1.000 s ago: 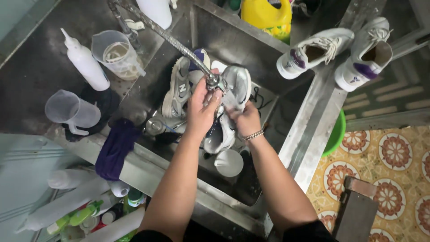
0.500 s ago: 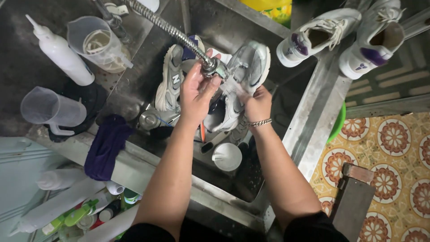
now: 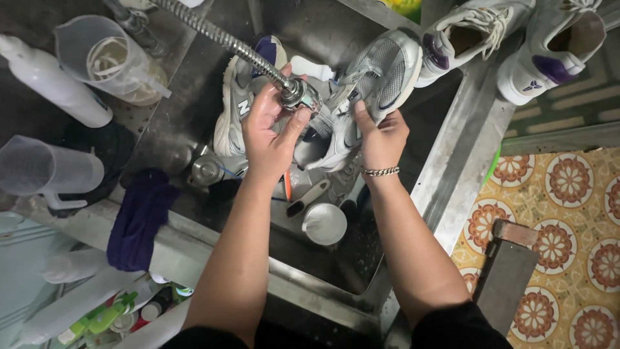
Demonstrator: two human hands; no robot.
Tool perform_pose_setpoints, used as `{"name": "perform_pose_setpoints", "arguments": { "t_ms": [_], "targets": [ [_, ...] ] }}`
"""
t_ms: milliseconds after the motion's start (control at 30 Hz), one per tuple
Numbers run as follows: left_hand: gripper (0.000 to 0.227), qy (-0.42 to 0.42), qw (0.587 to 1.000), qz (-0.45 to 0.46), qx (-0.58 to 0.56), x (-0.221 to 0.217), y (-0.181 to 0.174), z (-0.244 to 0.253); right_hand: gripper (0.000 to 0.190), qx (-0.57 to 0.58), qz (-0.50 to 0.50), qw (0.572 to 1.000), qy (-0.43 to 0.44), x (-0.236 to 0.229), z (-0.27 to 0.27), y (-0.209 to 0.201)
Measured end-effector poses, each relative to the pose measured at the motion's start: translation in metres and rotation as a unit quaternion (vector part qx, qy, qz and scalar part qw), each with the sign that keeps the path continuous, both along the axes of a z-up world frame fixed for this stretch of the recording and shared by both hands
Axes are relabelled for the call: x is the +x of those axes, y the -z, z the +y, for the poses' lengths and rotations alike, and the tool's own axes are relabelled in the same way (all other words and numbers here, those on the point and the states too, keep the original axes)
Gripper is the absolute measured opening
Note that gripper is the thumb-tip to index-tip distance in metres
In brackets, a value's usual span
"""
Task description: Washing and scrubbing sneakers in a utility sink using water, soap, and a brush.
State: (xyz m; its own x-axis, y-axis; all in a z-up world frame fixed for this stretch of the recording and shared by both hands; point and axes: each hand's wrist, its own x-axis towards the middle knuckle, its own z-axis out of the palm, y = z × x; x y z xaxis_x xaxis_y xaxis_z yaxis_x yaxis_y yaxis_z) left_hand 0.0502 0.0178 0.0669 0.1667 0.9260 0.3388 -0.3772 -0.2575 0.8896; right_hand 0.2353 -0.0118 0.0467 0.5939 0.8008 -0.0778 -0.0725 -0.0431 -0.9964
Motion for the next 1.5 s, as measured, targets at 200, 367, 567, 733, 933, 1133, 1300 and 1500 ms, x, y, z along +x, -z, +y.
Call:
{"name": "perform_pose_setpoints", "arguments": {
  "t_ms": [200, 367, 567, 733, 933, 1133, 1300, 1500],
  "targets": [
    [0.050, -0.004, 0.999, -0.049, -0.011, 0.001, 0.008, 0.001, 0.021, 0.067, -0.011, 0.998, 0.011, 0.004, 0.004, 0.008],
    [0.052, 0.003, 0.999, -0.043, -0.020, -0.006, 0.006, -0.001, 0.019, 0.068, -0.030, 0.997, 0.032, 0.004, 0.006, 0.008],
    [0.063, 0.012, 0.996, -0.075, -0.056, -0.002, 0.014, 0.006, 0.021, 0.078, -0.062, 0.993, 0.056, 0.005, 0.010, 0.010],
    [0.072, -0.048, 0.996, -0.033, -0.074, 0.008, 0.025, 0.007, 0.022, 0.072, -0.063, 0.993, 0.070, 0.006, 0.011, 0.007],
    [0.065, -0.080, 0.969, -0.068, -0.224, 0.018, 0.053, 0.007, 0.023, 0.109, -0.095, 0.985, 0.091, 0.000, 0.005, 0.006],
    [0.038, -0.011, 0.887, 0.109, -0.449, 0.042, 0.049, -0.008, 0.028, 0.175, -0.113, 0.975, 0.074, -0.011, -0.001, -0.003],
    [0.027, 0.018, 0.960, 0.116, -0.254, 0.049, 0.087, -0.011, 0.025, 0.205, -0.215, 0.954, 0.032, -0.017, -0.013, -0.006],
    [0.025, -0.082, 0.938, 0.297, -0.161, 0.049, 0.047, -0.014, 0.028, 0.201, -0.197, 0.959, 0.020, -0.018, -0.011, -0.007]
  ]
}}
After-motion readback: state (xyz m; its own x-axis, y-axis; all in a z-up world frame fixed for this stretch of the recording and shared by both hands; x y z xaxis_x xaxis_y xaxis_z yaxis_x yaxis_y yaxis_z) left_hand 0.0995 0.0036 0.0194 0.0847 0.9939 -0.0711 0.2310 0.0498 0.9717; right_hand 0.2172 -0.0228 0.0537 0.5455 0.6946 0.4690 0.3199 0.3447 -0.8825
